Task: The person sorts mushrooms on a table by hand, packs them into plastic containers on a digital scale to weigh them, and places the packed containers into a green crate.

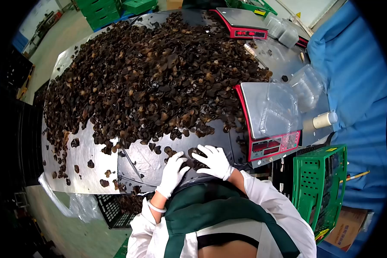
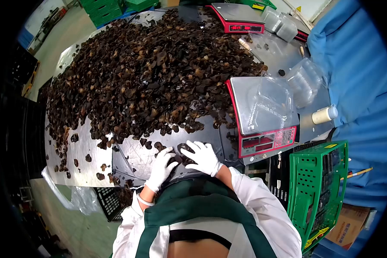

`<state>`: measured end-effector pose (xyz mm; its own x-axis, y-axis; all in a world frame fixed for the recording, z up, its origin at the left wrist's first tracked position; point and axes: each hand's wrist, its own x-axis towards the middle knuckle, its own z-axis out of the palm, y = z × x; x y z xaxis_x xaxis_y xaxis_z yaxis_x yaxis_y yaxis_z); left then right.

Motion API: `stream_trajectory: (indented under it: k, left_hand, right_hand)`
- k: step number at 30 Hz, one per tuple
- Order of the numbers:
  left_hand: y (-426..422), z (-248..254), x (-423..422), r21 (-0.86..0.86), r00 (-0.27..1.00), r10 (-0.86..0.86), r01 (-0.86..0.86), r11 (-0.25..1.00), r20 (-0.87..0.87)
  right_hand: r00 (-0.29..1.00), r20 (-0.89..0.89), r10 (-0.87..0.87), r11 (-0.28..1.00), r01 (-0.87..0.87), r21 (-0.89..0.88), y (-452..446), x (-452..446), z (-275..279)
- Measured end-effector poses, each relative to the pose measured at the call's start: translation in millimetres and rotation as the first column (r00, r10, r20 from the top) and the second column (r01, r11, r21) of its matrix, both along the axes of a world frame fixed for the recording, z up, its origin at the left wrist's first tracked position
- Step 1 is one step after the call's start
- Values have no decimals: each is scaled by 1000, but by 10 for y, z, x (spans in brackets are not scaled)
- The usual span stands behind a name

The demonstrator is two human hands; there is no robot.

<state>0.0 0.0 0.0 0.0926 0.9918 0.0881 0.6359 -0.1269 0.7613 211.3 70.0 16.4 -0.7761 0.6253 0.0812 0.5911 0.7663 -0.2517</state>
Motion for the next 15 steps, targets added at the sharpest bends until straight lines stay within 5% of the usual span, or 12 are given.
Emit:
stream_trajectory:
  k: [2,3,5,7,11,13,15]
  left_hand:
    - [-27,-36,-149,-90,953,137,-117,989,272]
    - [-117,8,163,-164,875,194,-134,977,444]
    - [-204,224,-46,-451,544,443,-128,884,713]
    - [-322,112,-298,-451,284,449,-62,890,847]
    - [-629,29,-655,-502,234,498,-49,864,835]
    - [-693,59,-767,-459,222,452,-20,888,864]
    - [-701,129,-799,-454,202,448,-19,891,871]
  right_hand:
    - [993,-114,40,998,-35,48,25,-62,-132]
    - [999,-33,32,999,-31,34,-21,314,-36]
    - [975,-220,-22,1000,17,-24,53,250,-191]
    - [906,-401,-138,984,80,-157,128,188,-191]
    - [834,-451,-319,916,149,-373,202,75,-39]
    - [898,-419,-133,975,43,-218,250,-63,11]
    - [987,-150,-49,985,23,-172,243,-183,52]
